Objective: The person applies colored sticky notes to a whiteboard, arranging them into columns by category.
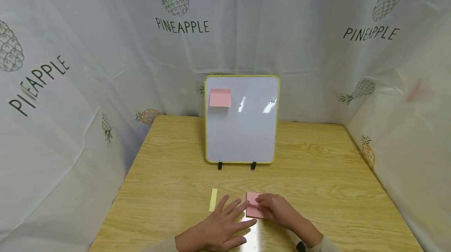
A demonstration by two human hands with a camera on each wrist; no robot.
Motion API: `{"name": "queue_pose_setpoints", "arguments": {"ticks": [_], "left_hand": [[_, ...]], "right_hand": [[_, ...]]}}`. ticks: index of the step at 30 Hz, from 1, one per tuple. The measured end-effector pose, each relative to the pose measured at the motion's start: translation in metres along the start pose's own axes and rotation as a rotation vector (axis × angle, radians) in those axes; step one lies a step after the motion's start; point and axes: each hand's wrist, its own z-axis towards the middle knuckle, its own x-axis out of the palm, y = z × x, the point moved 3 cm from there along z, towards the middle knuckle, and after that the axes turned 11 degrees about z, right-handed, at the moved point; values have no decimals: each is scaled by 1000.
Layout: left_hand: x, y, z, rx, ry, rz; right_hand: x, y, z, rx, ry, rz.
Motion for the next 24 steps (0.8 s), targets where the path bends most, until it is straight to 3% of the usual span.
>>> {"name": "queue_pose_setpoints", "arguments": {"ticks": [3, 6, 15, 20, 24], "left_hand": [[1, -1, 1, 14, 21, -17], [6, -4, 3, 38, 74, -36], [15, -8, 22, 148, 255, -76], [15, -4, 30, 165, 358, -35], [13, -2, 33, 168, 379, -45]], "right_hand": [[0, -1, 2, 24, -45, 12], [-1, -2, 5, 103, -60, 64], [-5, -13, 7, 274, -32, 187], [-6, -19, 11, 284, -36, 181], [-9, -21, 14, 300, -31, 171]]}}
